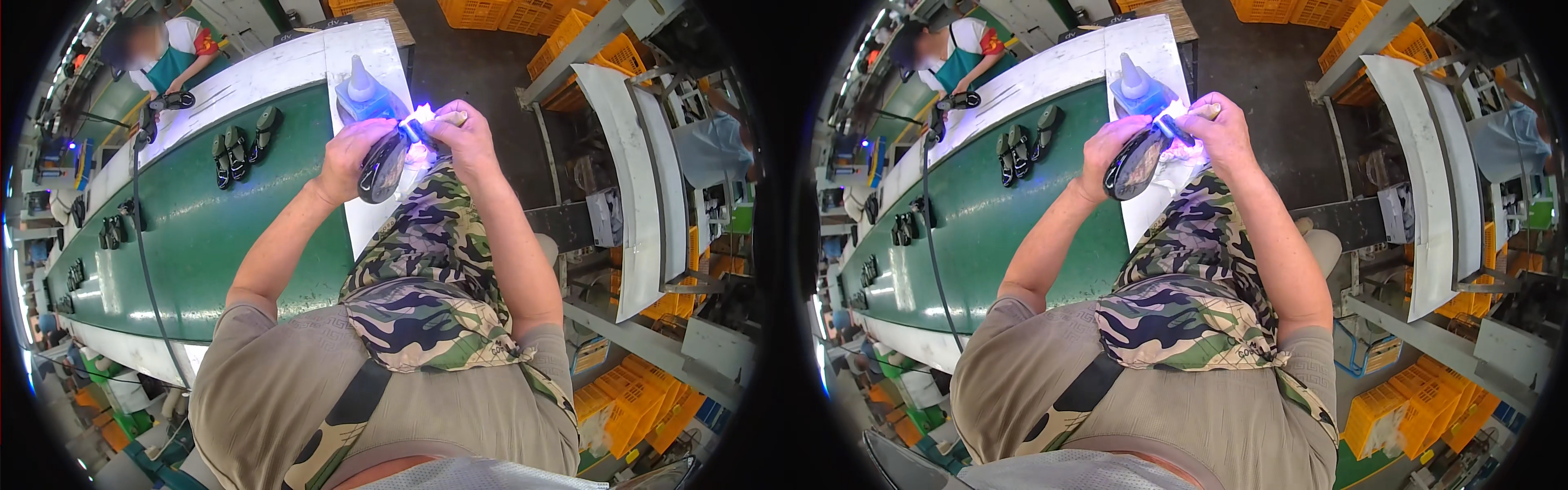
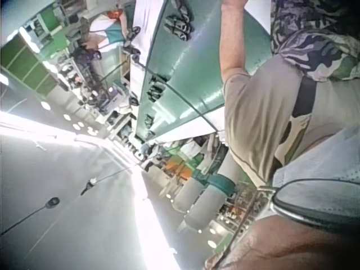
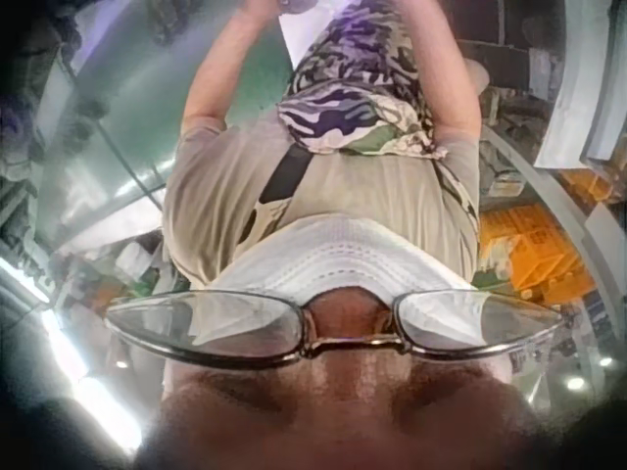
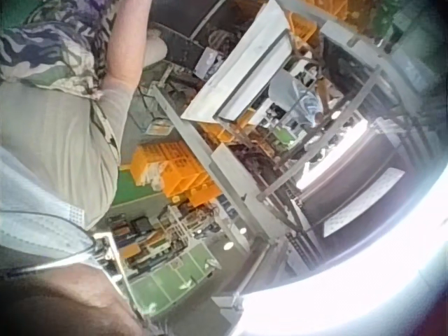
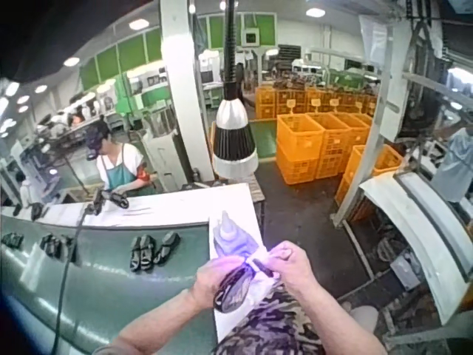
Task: The person repeatedly wipes the soles and straps of dark-colored sandals using a small white cloth. They pick up each sandal from a green conveyor belt, wipe it thoroughly, and place it onto a white shelf to the right. The task is performed one sandal at a time in a repetitive cycle.
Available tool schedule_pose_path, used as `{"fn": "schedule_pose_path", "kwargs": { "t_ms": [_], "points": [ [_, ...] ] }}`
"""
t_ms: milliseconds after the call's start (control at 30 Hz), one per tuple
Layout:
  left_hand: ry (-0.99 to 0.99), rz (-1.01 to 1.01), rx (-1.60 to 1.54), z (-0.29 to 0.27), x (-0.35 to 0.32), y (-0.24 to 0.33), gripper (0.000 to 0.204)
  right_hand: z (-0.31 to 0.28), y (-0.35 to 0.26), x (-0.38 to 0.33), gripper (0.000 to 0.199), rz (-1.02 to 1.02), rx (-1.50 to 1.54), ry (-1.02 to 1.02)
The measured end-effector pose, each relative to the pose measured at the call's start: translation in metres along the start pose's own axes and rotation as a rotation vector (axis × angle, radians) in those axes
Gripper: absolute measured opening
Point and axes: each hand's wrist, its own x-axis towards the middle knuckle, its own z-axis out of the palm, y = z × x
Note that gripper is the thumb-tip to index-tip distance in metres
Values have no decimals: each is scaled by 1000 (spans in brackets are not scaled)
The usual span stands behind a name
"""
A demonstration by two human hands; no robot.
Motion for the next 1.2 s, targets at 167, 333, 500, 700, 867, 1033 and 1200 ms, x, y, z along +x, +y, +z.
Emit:
{"fn": "schedule_pose_path", "kwargs": {
  "t_ms": [167, 333, 500, 700, 867, 1033, 1200],
  "points": [
    [-152, -105, 39, 10, 11, 8, 58, -13, -28, -11, 17, -1, 12, -39],
    [-340, -241, -10, 16, 27, 17, 48, -22, -54, -16, 17, -87, -148, -58],
    [-735, -434, -131, 11, 40, 11, 55, -30, -65, -14, 17, -220, -415, -10],
    [-980, -678, -471, 10, 43, 1, 61, -27, -57, -12, 19, -470, -561, 20],
    [-959, -829, -760, 13, 40, -1, 64, -25, -51, -17, 19, -526, -616, -79],
    [-872, -955, -960, 13, 38, 0, 62, -27, -39, -25, 20, -484, -605, -155],
    [-792, -1087, -1082, 22, 26, -11, 63, -32, -24, -33, 21, -412, -551, -166]
  ]
}}
